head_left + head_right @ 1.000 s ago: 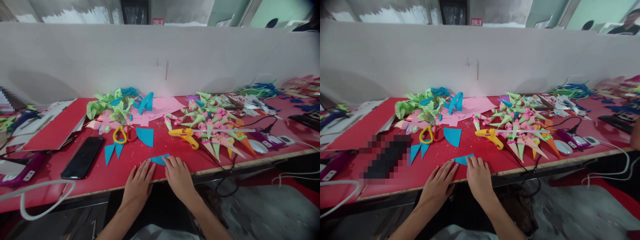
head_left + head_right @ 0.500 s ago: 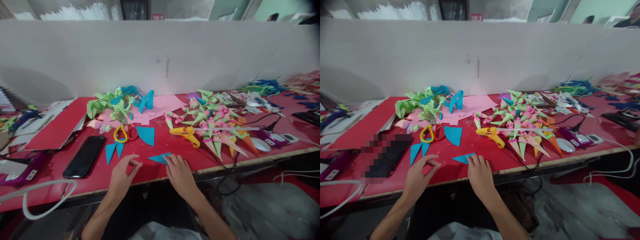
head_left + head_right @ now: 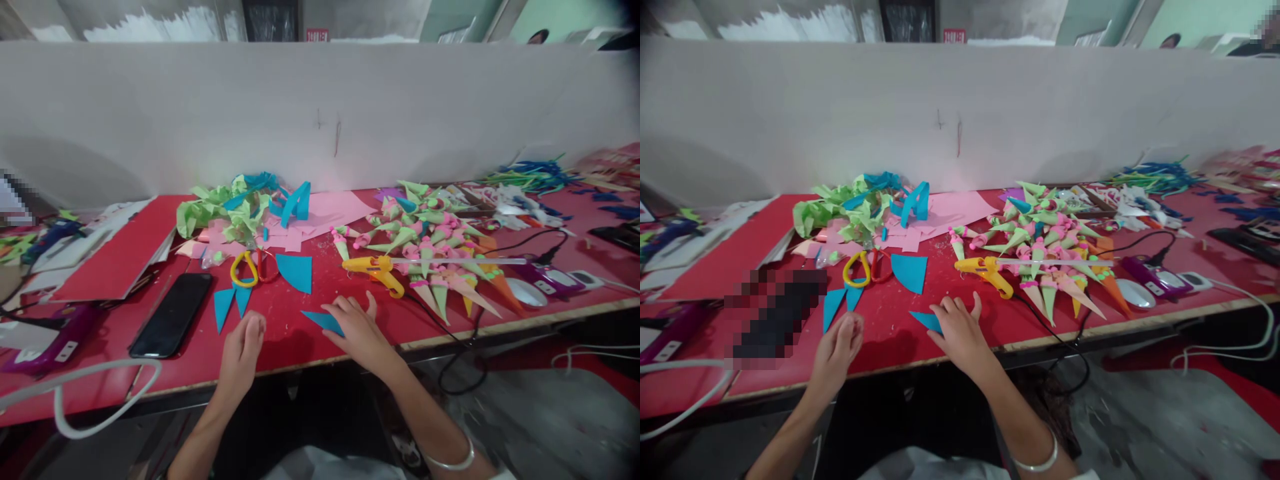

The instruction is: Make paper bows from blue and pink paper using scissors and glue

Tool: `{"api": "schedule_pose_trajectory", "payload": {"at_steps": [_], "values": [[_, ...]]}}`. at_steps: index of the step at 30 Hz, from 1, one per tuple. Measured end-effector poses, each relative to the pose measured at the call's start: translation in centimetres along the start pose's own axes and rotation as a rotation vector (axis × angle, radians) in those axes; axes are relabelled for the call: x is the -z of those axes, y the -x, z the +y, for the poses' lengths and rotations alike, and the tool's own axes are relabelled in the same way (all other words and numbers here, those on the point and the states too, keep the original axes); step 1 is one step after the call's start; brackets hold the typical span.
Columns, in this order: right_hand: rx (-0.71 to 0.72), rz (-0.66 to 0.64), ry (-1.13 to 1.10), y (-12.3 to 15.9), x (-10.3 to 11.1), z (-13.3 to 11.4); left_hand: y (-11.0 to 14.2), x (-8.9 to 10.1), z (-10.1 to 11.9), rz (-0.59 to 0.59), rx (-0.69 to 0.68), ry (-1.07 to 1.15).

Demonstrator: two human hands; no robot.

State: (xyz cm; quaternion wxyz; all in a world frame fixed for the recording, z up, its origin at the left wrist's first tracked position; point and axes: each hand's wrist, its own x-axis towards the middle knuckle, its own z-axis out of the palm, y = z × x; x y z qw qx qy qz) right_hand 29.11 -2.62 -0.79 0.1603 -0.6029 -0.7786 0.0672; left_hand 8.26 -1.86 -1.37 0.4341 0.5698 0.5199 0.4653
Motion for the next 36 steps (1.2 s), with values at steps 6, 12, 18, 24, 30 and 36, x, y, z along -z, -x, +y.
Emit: {"api": "schedule_pose_trajectory", "payload": {"at_steps": [6,12,18,24,30,36], "values": [[-0.002,0.026,-0.016,-0.5,-0.2,0.3,-0.6,-0.1,0.2,-0.079,-0.056,-0.109],[-0.013,0.010,-0.111,-0.7,-0.1,0.2,-1.0,-0.5,-0.1,-0.074,-0.069,-0.117],[-0.017,0.030,-0.082,-0.9,-0.3,0.5,-1.5,-0.8,0.7,-0.085,-0.084,-0.258],[0.000,0.099,-0.062,-1.4,-0.6,0.4,-2.3,-1.1,0.2,-0.227,-0.017,-0.242],[-0.080,0.201,-0.158,-1.3,-1.5,0.0,-2.9,-2.5,0.7,-0.368,0.047,-0.260],[-0.107,0.296,-0.203,-1.4,-1.4,-1.4,-3.4,-4.2,1.7,-0.399,-0.075,-0.280]]}}
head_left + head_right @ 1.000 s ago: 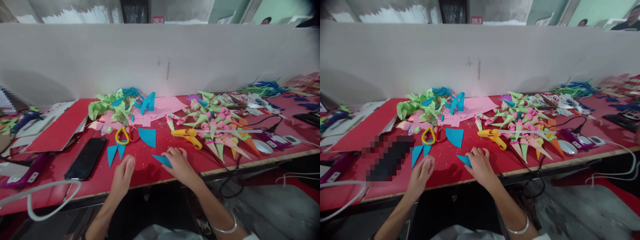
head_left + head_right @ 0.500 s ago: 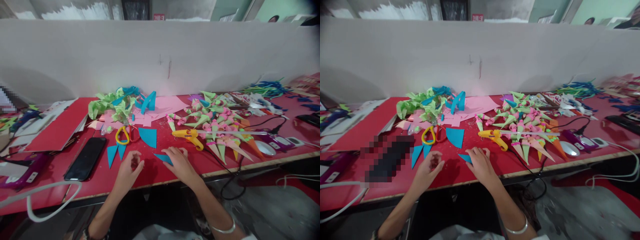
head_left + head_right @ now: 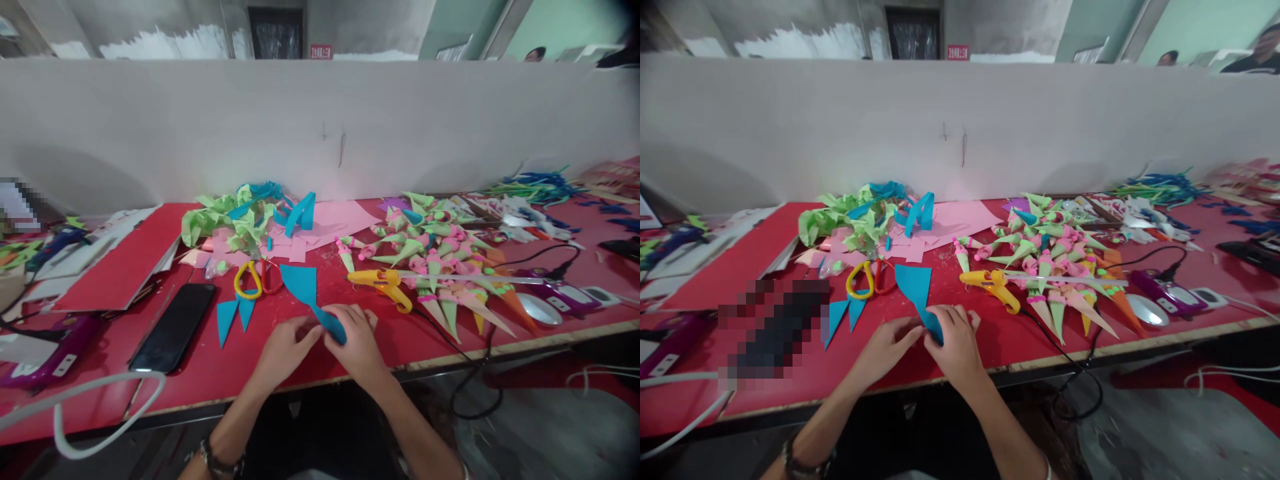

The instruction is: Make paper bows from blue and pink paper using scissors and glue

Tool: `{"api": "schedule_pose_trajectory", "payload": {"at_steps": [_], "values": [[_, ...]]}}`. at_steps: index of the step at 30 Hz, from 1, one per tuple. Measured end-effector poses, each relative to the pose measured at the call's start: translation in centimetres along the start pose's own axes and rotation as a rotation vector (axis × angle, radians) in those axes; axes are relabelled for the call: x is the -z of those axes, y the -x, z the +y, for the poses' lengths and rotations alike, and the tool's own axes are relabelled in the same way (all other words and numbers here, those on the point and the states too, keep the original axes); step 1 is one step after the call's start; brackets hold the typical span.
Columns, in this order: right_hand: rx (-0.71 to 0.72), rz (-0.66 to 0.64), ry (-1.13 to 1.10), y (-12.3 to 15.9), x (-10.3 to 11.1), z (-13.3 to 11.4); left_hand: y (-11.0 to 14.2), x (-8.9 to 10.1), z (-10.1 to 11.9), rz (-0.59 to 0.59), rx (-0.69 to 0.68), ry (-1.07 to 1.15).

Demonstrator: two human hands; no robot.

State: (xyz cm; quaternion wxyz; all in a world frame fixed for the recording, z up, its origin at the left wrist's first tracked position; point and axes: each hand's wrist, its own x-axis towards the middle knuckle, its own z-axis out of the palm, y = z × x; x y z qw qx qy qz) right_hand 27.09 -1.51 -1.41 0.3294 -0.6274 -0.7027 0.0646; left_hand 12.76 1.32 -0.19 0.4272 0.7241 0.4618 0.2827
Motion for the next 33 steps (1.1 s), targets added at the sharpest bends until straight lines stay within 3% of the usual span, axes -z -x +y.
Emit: {"api": "schedule_pose_trajectory", "payload": {"at_steps": [8,10,15,21,28,33], "values": [[0.073,0.055,-0.075,-1.1,0.5,-2.0,-0.2,0.6,0.1,0.205,0.006,0.172],[0.068,0.055,-0.103,-1.4,0.7,-2.0,-0.1,1.0,0.1,0.205,0.018,0.187],[0.039,-0.109,-0.257,-1.7,1.1,-1.9,0.2,1.6,-0.1,0.180,-0.019,0.175],[-0.030,-0.214,-0.395,-2.0,1.7,-1.8,0.1,2.5,0.2,0.194,-0.087,0.067],[-0.134,-0.274,-0.686,-1.5,1.6,-0.9,0.1,3.1,0.4,0.202,-0.042,0.133],[-0.162,-0.291,-0.741,-1.2,1.6,-0.4,0.1,3.6,0.4,0.126,-0.058,0.095]]}}
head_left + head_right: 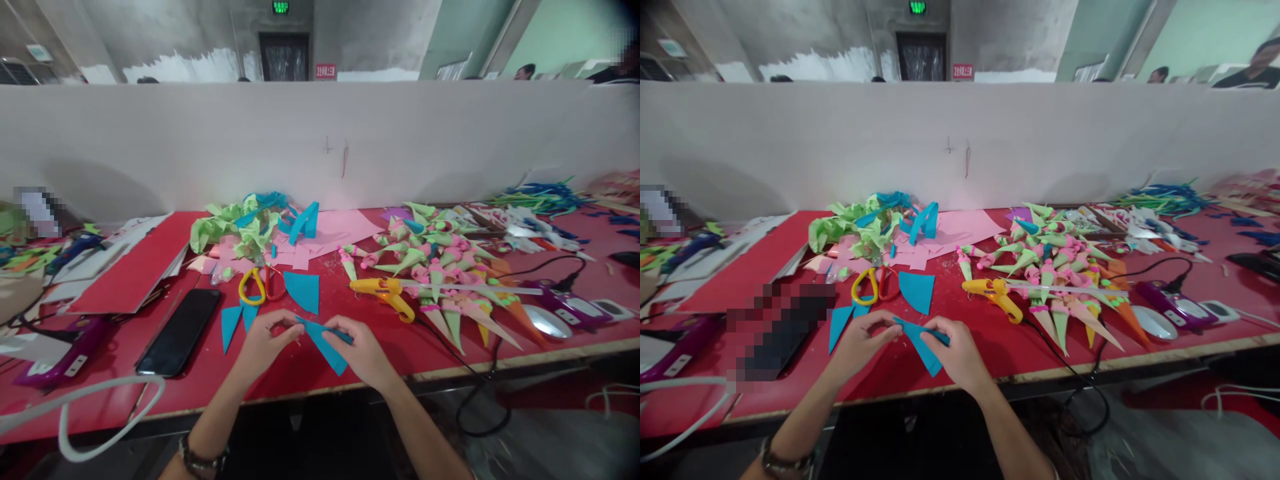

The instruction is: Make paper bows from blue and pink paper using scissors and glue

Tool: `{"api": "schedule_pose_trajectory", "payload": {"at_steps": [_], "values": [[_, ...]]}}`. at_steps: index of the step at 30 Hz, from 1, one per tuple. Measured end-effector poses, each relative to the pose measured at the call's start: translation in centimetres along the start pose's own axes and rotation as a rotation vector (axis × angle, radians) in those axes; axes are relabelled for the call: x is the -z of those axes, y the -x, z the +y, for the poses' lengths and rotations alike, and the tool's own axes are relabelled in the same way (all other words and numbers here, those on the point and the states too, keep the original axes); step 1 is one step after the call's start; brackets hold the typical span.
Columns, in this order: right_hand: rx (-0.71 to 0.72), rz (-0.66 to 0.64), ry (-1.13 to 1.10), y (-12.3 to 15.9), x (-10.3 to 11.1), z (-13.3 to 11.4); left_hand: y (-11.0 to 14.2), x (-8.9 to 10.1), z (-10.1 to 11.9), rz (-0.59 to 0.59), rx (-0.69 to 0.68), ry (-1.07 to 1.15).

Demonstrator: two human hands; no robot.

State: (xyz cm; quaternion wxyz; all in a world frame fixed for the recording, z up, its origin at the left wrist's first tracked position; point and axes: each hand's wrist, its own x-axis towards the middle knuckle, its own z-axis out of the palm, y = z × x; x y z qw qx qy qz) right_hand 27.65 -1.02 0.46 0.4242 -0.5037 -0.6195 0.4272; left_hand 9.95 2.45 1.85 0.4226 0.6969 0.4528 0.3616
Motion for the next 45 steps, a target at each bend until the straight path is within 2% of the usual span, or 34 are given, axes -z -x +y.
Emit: {"api": "schedule_pose_trajectory", "payload": {"at_steps": [5,13,21,24,27,32,35,40,45], "values": [[-0.026,-0.020,-0.011,0.1,0.0,-0.2,0.0,0.3,0.3,-0.040,-0.008,-0.015],[0.010,-0.041,-0.007,0.1,0.1,-0.5,0.1,0.5,0.3,-0.014,-0.025,-0.019],[0.004,-0.054,-0.018,0.4,0.0,0.0,0.1,0.4,-0.2,0.049,0.058,0.114],[0.001,-0.041,-0.013,0.4,-0.1,0.1,0.2,0.4,-0.5,0.032,0.083,0.199],[0.003,-0.040,-0.012,0.4,-0.1,0.2,0.2,0.7,-0.8,0.039,0.080,0.171],[0.004,-0.024,0.010,0.3,-0.1,0.0,0.0,1.3,-0.8,0.091,0.095,-0.033],[-0.005,-0.022,0.017,0.3,0.0,-0.1,0.0,1.3,-0.6,0.154,0.096,-0.063],[0.007,-0.008,0.020,0.3,0.0,0.3,0.2,0.9,-0.6,0.301,0.051,0.086],[0.014,0.007,0.031,0.2,0.0,0.5,0.4,0.7,-0.8,0.341,-0.021,0.269]]}}
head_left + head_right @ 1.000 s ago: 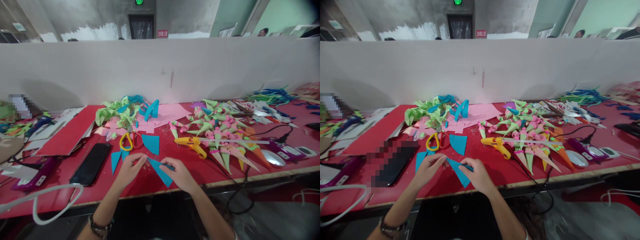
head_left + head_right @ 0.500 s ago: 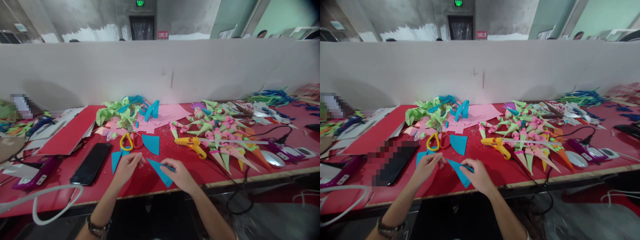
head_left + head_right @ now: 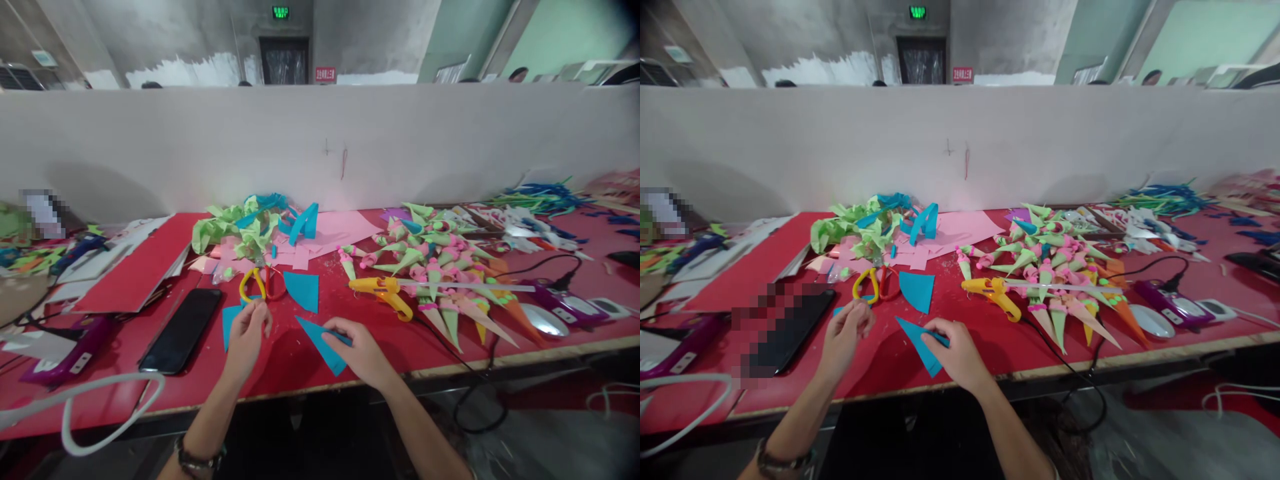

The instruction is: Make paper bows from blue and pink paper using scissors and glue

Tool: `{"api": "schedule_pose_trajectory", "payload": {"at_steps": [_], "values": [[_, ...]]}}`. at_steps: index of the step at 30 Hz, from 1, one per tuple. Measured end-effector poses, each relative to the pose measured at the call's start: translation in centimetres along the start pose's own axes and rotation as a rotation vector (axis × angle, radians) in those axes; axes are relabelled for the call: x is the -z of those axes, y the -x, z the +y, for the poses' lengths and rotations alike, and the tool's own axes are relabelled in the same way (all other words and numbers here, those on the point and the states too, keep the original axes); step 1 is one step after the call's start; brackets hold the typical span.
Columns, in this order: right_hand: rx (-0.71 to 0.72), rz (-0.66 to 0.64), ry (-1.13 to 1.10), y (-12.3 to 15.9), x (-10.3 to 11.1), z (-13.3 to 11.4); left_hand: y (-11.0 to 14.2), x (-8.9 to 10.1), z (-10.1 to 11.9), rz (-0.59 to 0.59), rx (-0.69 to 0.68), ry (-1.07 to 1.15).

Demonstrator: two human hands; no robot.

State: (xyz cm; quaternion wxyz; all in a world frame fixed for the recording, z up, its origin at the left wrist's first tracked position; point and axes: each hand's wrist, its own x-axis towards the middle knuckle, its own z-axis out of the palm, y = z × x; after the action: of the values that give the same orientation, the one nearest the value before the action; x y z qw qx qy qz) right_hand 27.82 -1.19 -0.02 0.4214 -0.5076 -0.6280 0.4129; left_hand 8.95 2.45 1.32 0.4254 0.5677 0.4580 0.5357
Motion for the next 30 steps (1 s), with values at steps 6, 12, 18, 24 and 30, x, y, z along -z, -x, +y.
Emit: {"api": "schedule_pose_trajectory", "payload": {"at_steps": [6,12,18,24,30], "values": [[0.016,0.008,-0.013,0.1,-0.1,-0.4,-0.1,-0.4,-0.6,-0.101,-0.032,0.229],[0.031,0.014,-0.030,0.1,-0.2,-0.6,0.3,-0.1,-0.9,-0.220,-0.102,0.100],[0.031,-0.012,-0.029,0.2,-0.4,-0.7,1.1,0.0,0.0,-0.365,-0.107,-0.174],[0.016,-0.014,-0.032,0.1,-0.6,-0.3,1.1,0.1,-0.7,-0.307,0.001,-0.123],[0.011,0.002,-0.058,-0.1,-0.7,-0.8,0.7,-0.2,-0.7,-0.385,0.036,-0.173]]}}
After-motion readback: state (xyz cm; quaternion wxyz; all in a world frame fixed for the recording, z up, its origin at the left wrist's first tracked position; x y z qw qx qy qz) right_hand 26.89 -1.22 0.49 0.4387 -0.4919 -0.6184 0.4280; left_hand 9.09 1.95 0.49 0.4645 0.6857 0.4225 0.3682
